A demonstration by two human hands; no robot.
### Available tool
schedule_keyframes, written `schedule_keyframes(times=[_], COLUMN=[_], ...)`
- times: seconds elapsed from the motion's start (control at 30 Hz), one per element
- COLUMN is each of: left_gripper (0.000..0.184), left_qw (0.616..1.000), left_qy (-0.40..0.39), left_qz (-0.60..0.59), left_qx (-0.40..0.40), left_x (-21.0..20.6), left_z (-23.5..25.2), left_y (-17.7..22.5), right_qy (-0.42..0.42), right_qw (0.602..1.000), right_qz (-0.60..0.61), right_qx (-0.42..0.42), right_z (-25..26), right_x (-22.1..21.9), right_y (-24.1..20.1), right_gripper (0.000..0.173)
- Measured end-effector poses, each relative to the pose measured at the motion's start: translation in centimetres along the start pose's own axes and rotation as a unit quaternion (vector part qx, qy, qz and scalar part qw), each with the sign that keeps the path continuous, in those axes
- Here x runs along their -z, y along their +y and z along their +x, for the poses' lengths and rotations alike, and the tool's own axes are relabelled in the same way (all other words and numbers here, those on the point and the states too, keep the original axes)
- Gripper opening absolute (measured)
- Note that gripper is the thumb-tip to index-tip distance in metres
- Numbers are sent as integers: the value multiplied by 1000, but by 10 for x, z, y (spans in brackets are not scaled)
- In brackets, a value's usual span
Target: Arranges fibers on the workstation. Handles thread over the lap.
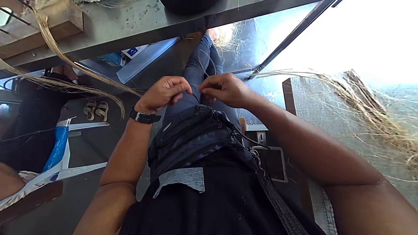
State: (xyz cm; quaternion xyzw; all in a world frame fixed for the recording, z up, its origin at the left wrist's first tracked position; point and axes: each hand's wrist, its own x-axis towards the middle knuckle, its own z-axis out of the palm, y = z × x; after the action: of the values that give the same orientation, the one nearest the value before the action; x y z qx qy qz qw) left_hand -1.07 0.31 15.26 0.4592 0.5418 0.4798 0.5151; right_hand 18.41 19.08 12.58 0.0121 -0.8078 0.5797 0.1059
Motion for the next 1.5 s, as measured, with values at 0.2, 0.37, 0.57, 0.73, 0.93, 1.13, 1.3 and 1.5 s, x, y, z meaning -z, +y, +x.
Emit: schedule_keyframes(times=[0.2, 0.37, 0.57, 0.73, 0.93, 1.13, 1.3, 1.5], left_gripper=[27, 32, 31, 43, 45, 48, 47, 53], left_qw=[960, 921, 844, 913, 993, 984, 979, 956], left_qy=[199, 295, 404, 337, 85, 179, 158, 185], left_qz=[-194, -221, -192, -83, 42, -1, -81, -110], left_qx=[-33, -126, -297, -216, 66, -21, -101, -199], left_x=[27, 66, 101, 63, -7, -42, -35, -5], left_z=[-21, -54, -118, -114, -14, 61, 58, 19], left_y=[1, 31, 90, 78, 17, -3, 13, 82], right_qy=[134, 199, 206, 186, 119, 71, 52, 87], right_qw=[984, 957, 937, 940, 956, 962, 961, 949], right_qz=[70, 59, 93, 133, 164, 177, 156, 112], right_qx=[-98, -203, -267, -253, -213, -193, -222, -281], right_z=[3, 8, 7, 9, 7, 4, 6, 10], right_x=[39, 46, 51, 47, 34, 29, 34, 41], right_y=[15, 27, 30, 27, 22, 24, 28, 26], right_gripper=[23, 21, 21, 21, 22, 25, 25, 24])
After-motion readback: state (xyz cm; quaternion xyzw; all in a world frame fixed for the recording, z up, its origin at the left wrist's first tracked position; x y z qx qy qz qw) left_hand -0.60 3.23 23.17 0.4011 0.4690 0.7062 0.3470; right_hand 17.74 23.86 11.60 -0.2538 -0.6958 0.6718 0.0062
